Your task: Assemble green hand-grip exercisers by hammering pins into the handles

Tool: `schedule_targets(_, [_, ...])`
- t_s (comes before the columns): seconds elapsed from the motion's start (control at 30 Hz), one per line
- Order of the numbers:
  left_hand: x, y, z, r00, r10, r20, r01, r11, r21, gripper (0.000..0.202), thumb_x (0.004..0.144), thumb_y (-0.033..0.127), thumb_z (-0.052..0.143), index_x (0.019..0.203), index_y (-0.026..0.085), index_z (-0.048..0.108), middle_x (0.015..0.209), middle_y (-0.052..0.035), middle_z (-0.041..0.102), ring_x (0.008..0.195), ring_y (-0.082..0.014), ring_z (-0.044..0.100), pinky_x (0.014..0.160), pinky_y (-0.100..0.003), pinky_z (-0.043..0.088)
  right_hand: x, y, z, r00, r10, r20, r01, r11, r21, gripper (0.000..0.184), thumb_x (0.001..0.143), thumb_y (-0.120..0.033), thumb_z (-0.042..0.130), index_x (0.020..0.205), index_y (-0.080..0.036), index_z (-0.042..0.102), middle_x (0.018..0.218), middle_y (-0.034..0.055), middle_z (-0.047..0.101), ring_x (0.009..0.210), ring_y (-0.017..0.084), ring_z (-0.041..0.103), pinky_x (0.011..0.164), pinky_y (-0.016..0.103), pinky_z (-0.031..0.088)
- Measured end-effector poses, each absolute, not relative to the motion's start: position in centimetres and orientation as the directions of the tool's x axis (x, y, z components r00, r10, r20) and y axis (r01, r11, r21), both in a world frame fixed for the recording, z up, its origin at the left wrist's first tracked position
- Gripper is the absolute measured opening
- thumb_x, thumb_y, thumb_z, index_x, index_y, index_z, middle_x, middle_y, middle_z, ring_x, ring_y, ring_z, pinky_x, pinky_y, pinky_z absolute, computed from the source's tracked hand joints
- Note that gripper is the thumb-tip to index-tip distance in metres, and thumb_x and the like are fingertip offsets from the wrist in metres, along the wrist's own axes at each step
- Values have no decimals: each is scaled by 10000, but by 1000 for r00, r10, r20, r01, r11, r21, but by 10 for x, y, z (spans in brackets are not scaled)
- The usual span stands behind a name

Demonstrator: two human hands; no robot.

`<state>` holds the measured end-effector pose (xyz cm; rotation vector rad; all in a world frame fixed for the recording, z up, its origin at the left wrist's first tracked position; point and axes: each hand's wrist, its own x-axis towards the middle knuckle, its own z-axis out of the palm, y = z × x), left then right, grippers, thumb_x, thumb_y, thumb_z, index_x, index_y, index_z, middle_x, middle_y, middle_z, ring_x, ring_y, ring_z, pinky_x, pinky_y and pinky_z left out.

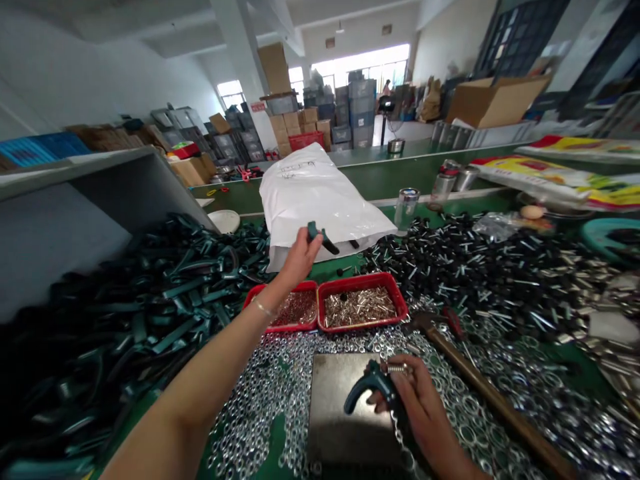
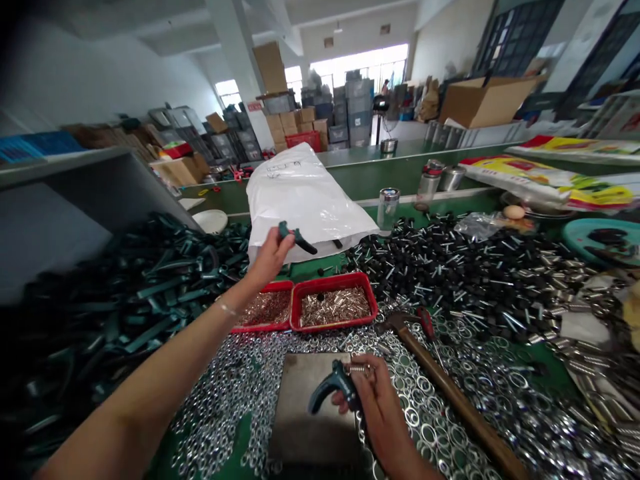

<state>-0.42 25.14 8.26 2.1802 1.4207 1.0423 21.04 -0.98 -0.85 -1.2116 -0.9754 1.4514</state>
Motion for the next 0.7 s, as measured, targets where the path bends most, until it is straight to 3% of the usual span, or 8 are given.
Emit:
schedule_targets(0.07, [-13,201,102,76,875,479,347,-473,810,282,1025,380,306,1249,220,370,1096,-87,615,977,-169,649,864,-362,549,215,-2,1,-26,976,-215,-280,-214,-936,369,924,-528,556,1137,-232,497,802,36,716,697,194,684,708,334,547])
schedule_targets(0.17, [-17,121,107,120,950,288,49,-295,954,309,975,437,450,1197,223,436,915,-39,648,779,-154,673,737,-335,581,219,6,12,-125,946,-299,-363,-324,-873,356,895,-499,616,1082,-197,587,918,50,697,730,154,649,724,294,528])
schedule_targets(0.27, [-8,57,84,231,973,-13,52,1,999,381,929,529,501,1101,190,478,815,-32,675,647,-143,650,604,-282,553,219,11,23,-264,906,-330,-197,-386,-901,377,891,-546,588,918,-172,625,855,48,663,678,149,599,648,285,497])
schedule_targets(0.37, [8,21,54,221,961,-166,80,152,985,467,934,619,401,1065,178,485,679,-10,657,504,-126,587,478,-232,469,216,14,35,-201,972,-118,245,-66,-967,409,910,-572,526,738,-202,557,712,8,587,668,169,553,643,294,442])
schedule_targets(0.47, [21,8,38,229,951,-208,49,202,978,524,930,671,329,1049,190,497,570,20,603,432,-131,540,429,-228,421,212,13,46,-208,972,111,557,211,-803,333,972,-499,443,797,-227,524,754,3,591,728,189,567,714,309,403])
schedule_targets(0.7, [30,2,41,227,947,-228,116,206,972,544,928,684,313,1010,192,529,477,44,527,380,-145,496,386,-227,377,205,4,54,-281,955,90,720,272,-638,236,1020,-403,338,915,-234,464,787,38,637,761,235,637,669,302,379])
